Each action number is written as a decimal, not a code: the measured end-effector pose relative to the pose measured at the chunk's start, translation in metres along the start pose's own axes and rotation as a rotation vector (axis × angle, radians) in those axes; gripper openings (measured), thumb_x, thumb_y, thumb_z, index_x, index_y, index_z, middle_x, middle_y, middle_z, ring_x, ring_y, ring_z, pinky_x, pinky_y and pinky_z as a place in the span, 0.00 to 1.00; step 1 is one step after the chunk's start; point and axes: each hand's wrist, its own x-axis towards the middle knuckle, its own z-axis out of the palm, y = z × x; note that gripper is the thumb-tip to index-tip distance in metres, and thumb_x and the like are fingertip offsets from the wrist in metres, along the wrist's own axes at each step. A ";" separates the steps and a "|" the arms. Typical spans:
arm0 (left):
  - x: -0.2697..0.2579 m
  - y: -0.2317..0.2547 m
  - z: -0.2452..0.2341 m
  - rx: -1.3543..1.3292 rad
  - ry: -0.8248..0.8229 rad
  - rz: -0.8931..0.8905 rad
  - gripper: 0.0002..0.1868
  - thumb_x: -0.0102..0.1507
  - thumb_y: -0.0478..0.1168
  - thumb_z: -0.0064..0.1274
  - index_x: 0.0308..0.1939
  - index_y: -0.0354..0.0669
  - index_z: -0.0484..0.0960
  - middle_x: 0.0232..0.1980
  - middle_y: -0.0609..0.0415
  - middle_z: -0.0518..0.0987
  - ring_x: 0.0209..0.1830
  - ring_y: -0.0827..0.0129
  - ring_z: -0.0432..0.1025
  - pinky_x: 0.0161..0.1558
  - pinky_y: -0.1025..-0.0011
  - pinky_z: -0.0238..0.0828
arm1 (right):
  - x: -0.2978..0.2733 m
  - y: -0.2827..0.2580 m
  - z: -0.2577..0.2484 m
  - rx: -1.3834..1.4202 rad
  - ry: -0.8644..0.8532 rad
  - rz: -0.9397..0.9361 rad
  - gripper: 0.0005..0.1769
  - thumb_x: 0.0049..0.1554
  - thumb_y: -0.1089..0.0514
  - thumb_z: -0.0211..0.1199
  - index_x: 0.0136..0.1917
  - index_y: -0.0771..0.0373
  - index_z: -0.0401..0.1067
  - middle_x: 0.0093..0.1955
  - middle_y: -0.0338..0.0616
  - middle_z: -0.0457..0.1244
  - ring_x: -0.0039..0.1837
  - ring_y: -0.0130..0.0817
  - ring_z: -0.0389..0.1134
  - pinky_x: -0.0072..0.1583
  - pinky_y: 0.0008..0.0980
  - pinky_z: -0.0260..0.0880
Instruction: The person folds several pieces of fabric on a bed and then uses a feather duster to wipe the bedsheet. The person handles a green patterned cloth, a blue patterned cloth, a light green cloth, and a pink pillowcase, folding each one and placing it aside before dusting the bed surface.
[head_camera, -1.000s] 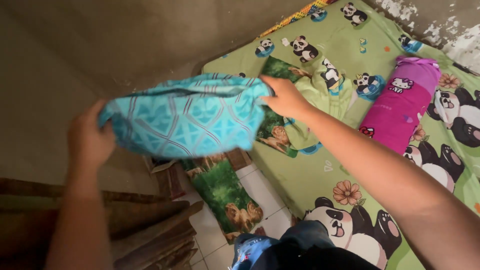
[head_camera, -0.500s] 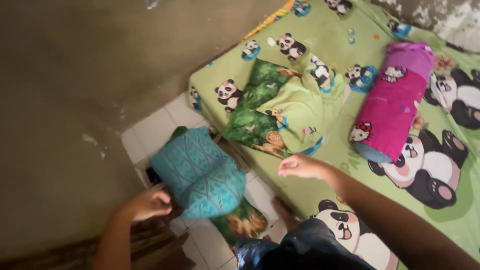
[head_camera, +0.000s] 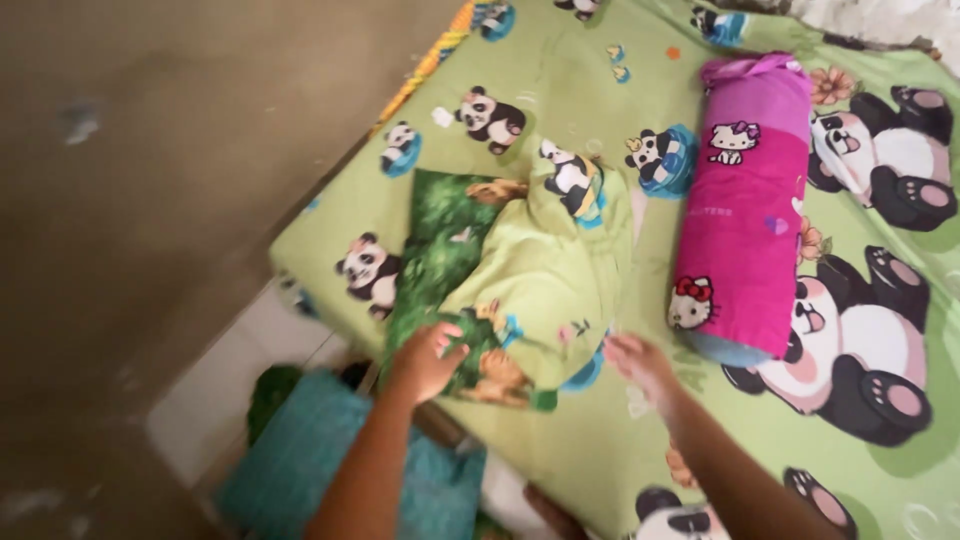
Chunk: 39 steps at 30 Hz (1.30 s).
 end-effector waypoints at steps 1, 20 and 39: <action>0.024 -0.007 0.024 0.086 0.046 -0.009 0.16 0.58 0.50 0.65 0.47 0.56 0.81 0.45 0.53 0.81 0.45 0.60 0.76 0.46 0.60 0.72 | 0.026 0.025 -0.009 -0.012 0.048 -0.005 0.22 0.59 0.49 0.63 0.63 0.60 0.74 0.54 0.42 0.71 0.55 0.30 0.71 0.50 0.32 0.64; 0.103 -0.167 0.239 -0.085 0.167 -0.146 0.14 0.62 0.45 0.61 0.50 0.49 0.82 0.53 0.47 0.79 0.58 0.51 0.72 0.61 0.57 0.68 | 0.275 0.220 0.038 0.518 -0.041 0.425 0.22 0.64 0.33 0.62 0.58 0.50 0.75 0.53 0.28 0.63 0.58 0.30 0.58 0.57 0.41 0.52; 0.051 0.181 -0.023 -0.173 0.193 0.205 0.42 0.47 0.34 0.71 0.67 0.46 0.77 0.46 0.42 0.81 0.44 0.54 0.78 0.46 0.65 0.75 | -0.122 -0.223 -0.032 0.400 -0.156 -0.513 0.15 0.60 0.57 0.61 0.55 0.71 0.69 0.51 0.46 0.65 0.58 0.37 0.65 0.58 0.36 0.64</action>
